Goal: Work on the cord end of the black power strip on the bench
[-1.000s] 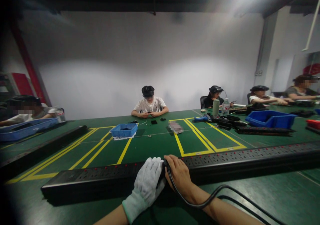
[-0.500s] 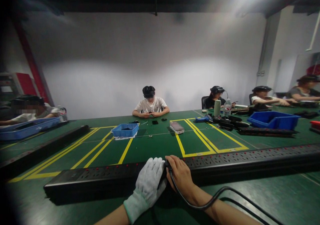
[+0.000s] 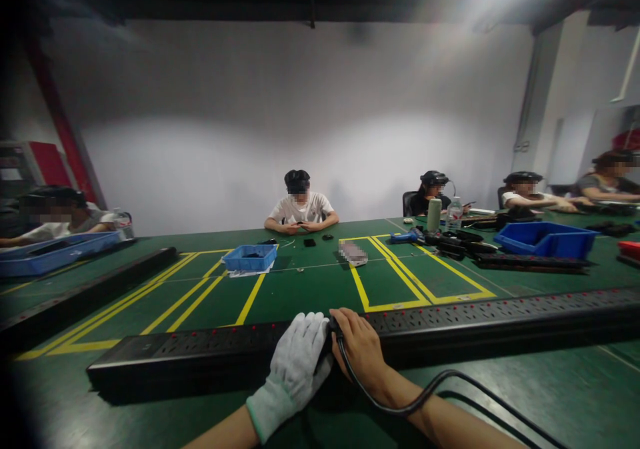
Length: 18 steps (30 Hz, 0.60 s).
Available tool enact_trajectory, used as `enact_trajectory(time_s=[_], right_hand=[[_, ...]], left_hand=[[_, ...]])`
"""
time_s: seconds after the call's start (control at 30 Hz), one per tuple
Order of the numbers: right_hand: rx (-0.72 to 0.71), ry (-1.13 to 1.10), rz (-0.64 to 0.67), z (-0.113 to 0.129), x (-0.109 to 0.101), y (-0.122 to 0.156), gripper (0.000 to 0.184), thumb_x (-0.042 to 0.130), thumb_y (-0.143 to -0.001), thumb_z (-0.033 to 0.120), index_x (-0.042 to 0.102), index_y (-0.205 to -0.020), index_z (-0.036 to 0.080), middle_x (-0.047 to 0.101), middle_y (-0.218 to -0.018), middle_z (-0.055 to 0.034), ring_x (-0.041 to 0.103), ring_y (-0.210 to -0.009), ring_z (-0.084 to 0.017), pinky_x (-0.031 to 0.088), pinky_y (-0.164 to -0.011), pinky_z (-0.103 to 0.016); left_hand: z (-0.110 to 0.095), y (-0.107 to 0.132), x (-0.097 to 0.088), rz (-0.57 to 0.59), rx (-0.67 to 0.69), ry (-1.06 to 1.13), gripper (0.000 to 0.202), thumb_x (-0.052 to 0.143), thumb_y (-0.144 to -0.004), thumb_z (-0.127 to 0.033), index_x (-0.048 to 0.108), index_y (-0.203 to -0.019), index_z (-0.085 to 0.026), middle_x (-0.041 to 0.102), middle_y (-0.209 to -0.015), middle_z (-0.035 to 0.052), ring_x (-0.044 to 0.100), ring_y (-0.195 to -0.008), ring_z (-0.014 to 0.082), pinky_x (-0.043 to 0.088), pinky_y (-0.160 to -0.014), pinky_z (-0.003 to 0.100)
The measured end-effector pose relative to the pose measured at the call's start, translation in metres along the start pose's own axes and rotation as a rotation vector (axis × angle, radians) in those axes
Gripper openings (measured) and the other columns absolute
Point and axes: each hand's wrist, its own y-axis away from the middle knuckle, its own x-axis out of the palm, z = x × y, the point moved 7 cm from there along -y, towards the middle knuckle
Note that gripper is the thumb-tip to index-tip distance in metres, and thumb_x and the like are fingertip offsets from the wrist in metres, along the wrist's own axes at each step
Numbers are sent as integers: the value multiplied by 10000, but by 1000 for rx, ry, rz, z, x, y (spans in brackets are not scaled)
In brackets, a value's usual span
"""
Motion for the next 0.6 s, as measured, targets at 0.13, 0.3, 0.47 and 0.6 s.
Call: enact_trajectory(time_s=[0.13,0.3,0.47,0.6], right_hand=[[5,-9,15,-1,2,1,373,443,-848,184,469,-1219,208,593,-1129,-75,581,-1007,-197,480,-869,-343],[4,-20,23,0,2,1,372,441,-853,185,460,-1225,199,587,-1139,-79,574,-1021,-196,476,-881,-348],[3,-16,16,0,0,0,365,444,-850,191,474,-1214,198,593,-1131,-78,579,-1021,-197,480,-879,-343],[9,-12,22,-1,2,1,370,447,-849,192,471,-1219,199,591,-1134,-77,580,-1016,-196,480,-878,-345]], left_hand=[[0,0,1,5,13,-2,469,497,-826,-282,492,-1255,-91,559,-1226,148,469,-1189,295,421,-966,467],[0,2,2,14,14,-6,474,500,-828,-276,483,-1264,-92,553,-1233,150,464,-1193,302,421,-965,475],[0,3,4,29,6,-1,486,503,-832,-291,468,-1279,-101,543,-1245,147,451,-1206,300,408,-980,476],[0,3,4,13,0,10,477,489,-835,-284,469,-1274,-97,543,-1245,150,441,-1215,297,407,-982,478]])
